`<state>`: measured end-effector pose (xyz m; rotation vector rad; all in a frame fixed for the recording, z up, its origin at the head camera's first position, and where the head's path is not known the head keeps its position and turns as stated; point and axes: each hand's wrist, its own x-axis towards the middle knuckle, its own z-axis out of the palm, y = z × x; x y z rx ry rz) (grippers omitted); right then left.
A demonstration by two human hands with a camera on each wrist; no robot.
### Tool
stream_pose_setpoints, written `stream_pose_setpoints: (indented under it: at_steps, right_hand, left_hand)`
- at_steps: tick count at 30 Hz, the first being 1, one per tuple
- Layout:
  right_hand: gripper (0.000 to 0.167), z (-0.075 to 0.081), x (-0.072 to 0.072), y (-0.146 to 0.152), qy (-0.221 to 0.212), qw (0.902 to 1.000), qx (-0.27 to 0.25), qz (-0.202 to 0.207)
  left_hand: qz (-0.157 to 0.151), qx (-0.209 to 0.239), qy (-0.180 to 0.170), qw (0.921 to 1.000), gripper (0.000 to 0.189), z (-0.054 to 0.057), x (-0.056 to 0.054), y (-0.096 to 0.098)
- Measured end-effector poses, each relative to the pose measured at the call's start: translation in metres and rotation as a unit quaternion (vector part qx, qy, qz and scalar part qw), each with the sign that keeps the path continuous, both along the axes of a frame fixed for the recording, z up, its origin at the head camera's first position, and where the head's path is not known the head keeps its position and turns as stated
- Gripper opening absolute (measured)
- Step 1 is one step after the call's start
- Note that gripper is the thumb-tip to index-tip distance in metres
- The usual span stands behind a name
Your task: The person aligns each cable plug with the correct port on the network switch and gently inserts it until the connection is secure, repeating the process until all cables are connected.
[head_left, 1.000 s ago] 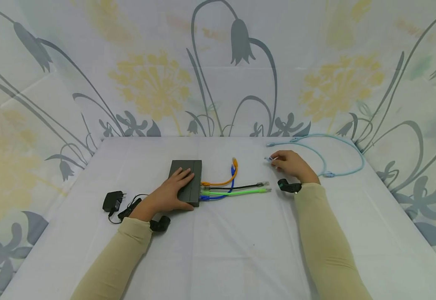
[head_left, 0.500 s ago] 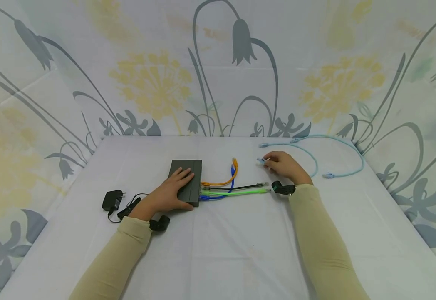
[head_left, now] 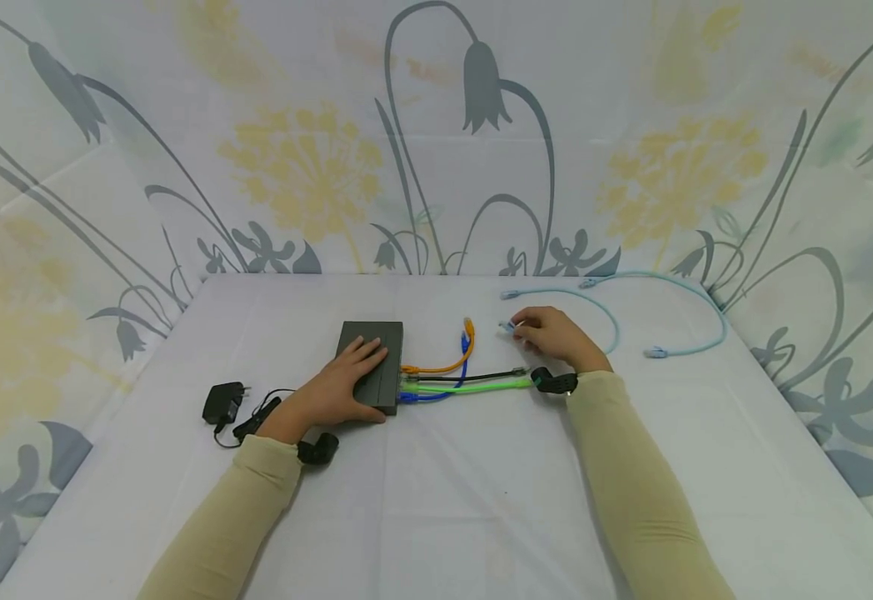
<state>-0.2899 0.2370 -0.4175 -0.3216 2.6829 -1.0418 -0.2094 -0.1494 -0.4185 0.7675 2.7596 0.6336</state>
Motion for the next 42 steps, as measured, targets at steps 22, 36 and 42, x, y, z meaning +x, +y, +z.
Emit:
stream_pose_setpoints:
  at_steps: [22, 36, 42]
  right_hand:
    - [0.027, 0.004, 0.007, -0.029, 0.021, 0.9987, 0.024, 0.041]
    - [0.026, 0.004, 0.008, -0.046, 0.035, 0.9963, 0.044, 0.066]
    - [0.026, 0.008, 0.012, -0.053, 0.041, 0.9951, 0.049, 0.076]
  left_hand:
    - [-0.006, -0.001, 0.009, 0.9999, 0.105, -0.003, -0.002, -0.001]
    - [-0.006, 0.006, 0.004, 1.0, 0.105, 0.001, -0.001, 0.0]
    - [-0.006, 0.008, 0.004, 0.9999, 0.104, 0.001, -0.001, -0.001]
